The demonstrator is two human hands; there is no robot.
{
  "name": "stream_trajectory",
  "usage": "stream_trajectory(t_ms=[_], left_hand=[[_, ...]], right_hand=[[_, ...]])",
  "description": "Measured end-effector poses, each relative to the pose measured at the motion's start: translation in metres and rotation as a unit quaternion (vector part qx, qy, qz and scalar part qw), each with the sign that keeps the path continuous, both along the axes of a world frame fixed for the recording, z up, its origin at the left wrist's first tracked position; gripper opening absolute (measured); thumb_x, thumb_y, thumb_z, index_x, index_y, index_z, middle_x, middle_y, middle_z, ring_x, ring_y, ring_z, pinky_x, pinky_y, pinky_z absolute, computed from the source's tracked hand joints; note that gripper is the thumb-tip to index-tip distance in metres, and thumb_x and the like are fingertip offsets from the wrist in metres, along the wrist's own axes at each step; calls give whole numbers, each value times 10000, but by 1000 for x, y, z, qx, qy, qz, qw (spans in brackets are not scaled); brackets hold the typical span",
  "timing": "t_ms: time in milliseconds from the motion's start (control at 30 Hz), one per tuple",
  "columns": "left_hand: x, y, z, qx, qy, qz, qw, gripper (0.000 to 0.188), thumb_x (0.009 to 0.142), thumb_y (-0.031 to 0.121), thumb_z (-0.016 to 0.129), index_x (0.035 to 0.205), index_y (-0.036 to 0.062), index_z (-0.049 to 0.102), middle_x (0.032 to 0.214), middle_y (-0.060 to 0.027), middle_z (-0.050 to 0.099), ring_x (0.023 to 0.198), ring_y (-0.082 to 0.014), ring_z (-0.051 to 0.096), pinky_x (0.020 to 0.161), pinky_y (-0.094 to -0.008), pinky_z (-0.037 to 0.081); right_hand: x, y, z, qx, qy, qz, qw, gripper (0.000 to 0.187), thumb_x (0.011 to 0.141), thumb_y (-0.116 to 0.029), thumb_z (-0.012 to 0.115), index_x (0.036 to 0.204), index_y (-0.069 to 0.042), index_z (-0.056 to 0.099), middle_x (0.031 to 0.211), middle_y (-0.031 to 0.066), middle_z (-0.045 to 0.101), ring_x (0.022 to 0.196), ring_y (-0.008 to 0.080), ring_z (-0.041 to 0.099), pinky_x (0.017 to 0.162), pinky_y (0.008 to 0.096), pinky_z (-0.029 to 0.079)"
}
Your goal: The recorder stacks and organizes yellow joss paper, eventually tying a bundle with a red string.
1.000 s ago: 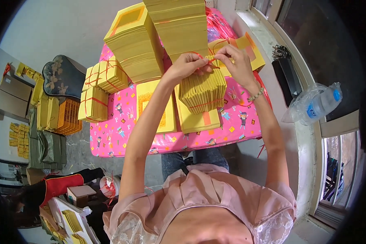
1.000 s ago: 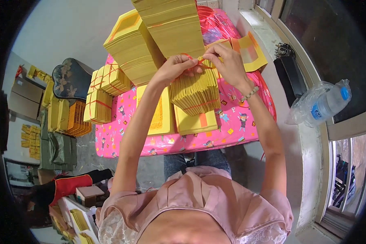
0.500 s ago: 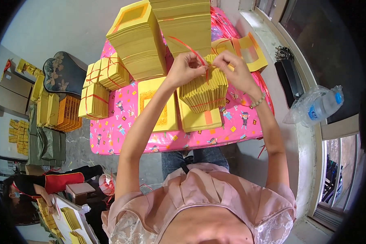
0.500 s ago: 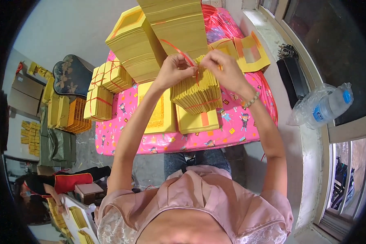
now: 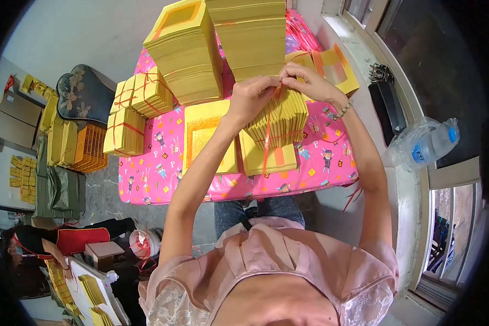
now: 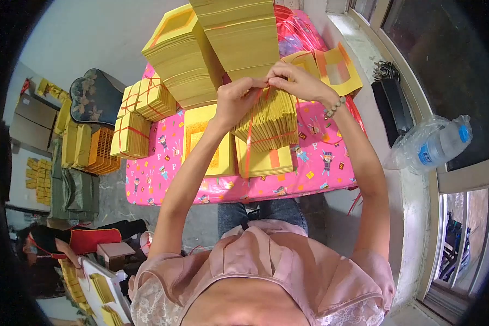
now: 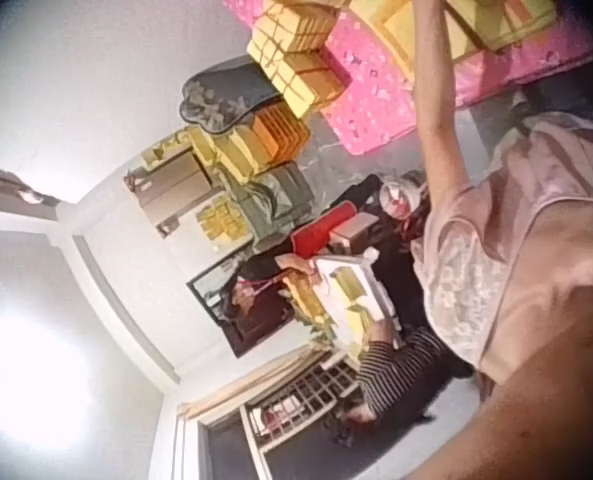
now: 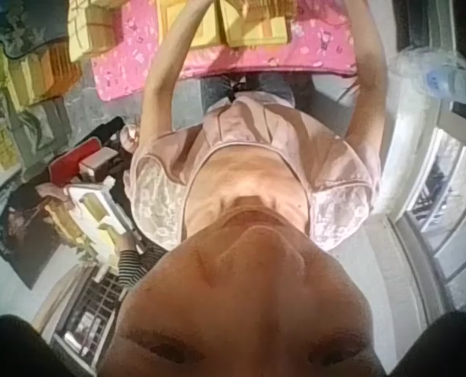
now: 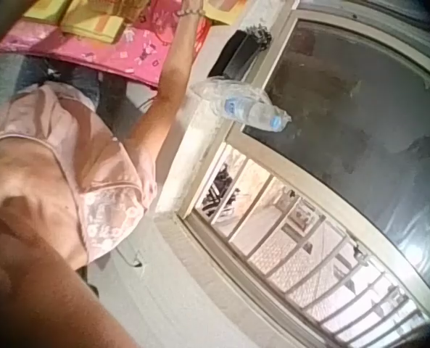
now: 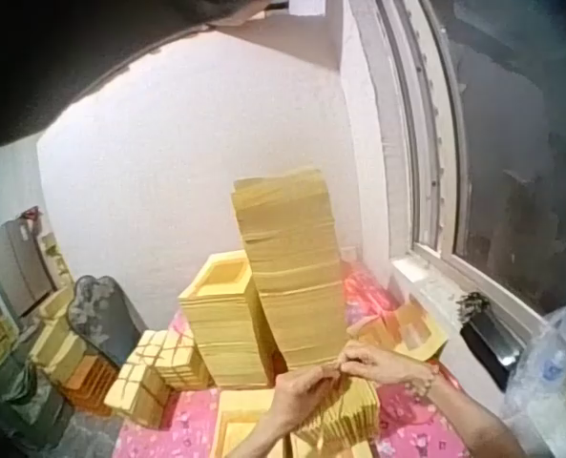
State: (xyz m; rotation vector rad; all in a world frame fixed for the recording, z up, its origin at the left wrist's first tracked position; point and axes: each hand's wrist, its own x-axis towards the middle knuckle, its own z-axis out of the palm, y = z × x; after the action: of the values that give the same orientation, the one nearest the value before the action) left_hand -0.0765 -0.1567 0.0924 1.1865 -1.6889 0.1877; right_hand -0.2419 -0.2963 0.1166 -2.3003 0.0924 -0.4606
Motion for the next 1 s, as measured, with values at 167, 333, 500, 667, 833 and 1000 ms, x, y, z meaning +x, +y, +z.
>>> stream_trajectory(t_ms=[167, 333, 500, 667, 833, 1000], left_hand=[[7, 8, 0, 77, 102, -36, 991, 140, 814, 50, 709, 946, 87, 737, 949, -59, 728, 809, -211, 694, 684, -318, 552], [24, 18, 3, 109, 12, -69, 992, 103, 838, 102, 719, 937, 92, 747, 981, -75, 727, 968, -239, 638, 891, -375, 488], [25, 16, -5, 132, 60, -89, 985, 86, 855, 92, 700, 926, 75, 743, 997, -61, 726, 998, -231, 642, 916, -363, 480], [10, 6, -8, 198, 267, -223, 916, 100, 948, 61, 594, 983, -15, 650, 1002, -92, 718, 987, -127, 659, 898, -296, 520], [6, 0, -8, 192, 253, -235, 919, 90, 963, 45, 550, 950, -16, 616, 985, -99, 714, 960, -140, 671, 879, -290, 522], [7, 8, -10, 200, 225, -201, 932, 88, 954, 24, 538, 945, -20, 614, 969, -99, 713, 955, -152, 676, 874, -290, 522]], right_hand=[[-4, 15, 14, -54, -1, -79, 995, 183, 969, -199, 534, 916, -25, 534, 922, 49, 491, 920, 179, 500, 815, 332, 391], [-13, 10, 12, -356, -54, -124, 925, 155, 924, -197, 541, 886, -50, 509, 928, 77, 470, 956, 251, 497, 839, 375, 333], [-21, 13, 3, -355, -64, -149, 921, 130, 900, -177, 565, 884, -57, 517, 913, 71, 483, 924, 240, 506, 816, 373, 346], [-26, 15, -3, -328, -49, -165, 929, 115, 875, -153, 585, 881, -56, 524, 892, 74, 493, 902, 248, 516, 798, 382, 359], [-31, 13, -6, -316, -48, -171, 932, 124, 875, -160, 587, 882, -54, 523, 873, 82, 497, 888, 265, 520, 813, 397, 364], [-33, 15, -4, -314, -53, -171, 932, 129, 880, -164, 586, 885, -52, 522, 878, 82, 501, 889, 267, 520, 817, 392, 364]])
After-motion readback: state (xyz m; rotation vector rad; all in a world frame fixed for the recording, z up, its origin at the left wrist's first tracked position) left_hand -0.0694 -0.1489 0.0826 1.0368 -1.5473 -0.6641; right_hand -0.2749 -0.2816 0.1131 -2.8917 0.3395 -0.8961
